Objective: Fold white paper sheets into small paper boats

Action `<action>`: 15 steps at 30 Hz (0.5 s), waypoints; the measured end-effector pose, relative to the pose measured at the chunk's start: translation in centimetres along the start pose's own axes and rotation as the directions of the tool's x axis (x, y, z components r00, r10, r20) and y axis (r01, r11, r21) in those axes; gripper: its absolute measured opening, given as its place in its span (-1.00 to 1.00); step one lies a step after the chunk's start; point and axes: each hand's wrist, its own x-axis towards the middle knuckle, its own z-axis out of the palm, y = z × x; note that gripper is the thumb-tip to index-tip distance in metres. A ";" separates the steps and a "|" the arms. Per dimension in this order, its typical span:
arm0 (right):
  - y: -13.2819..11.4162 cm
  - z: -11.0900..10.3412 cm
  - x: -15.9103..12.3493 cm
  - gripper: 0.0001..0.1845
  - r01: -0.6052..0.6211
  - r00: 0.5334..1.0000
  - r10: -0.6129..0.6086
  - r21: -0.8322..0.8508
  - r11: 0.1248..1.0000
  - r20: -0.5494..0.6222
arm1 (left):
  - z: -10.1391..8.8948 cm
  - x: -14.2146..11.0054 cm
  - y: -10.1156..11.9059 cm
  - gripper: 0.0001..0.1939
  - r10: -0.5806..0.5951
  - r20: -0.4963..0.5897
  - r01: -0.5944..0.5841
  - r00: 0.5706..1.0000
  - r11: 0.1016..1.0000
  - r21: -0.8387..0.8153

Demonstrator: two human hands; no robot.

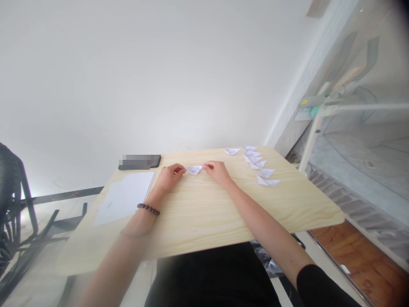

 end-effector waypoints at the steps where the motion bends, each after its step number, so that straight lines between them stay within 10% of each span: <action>1: 0.0 -0.2 0.1 -0.77 -0.006 1.000 0.006 -0.026 1.000 0.001 | 0.0 0.0 0.0 -0.70 0.005 -0.001 -0.005 1.000 1.000 0.014; 15: 2.4 -7.4 1.0 -0.75 -0.464 0.875 0.304 -0.478 0.746 -0.376 | 2.1 0.2 -0.2 -0.71 0.292 0.071 -0.300 0.954 0.935 0.191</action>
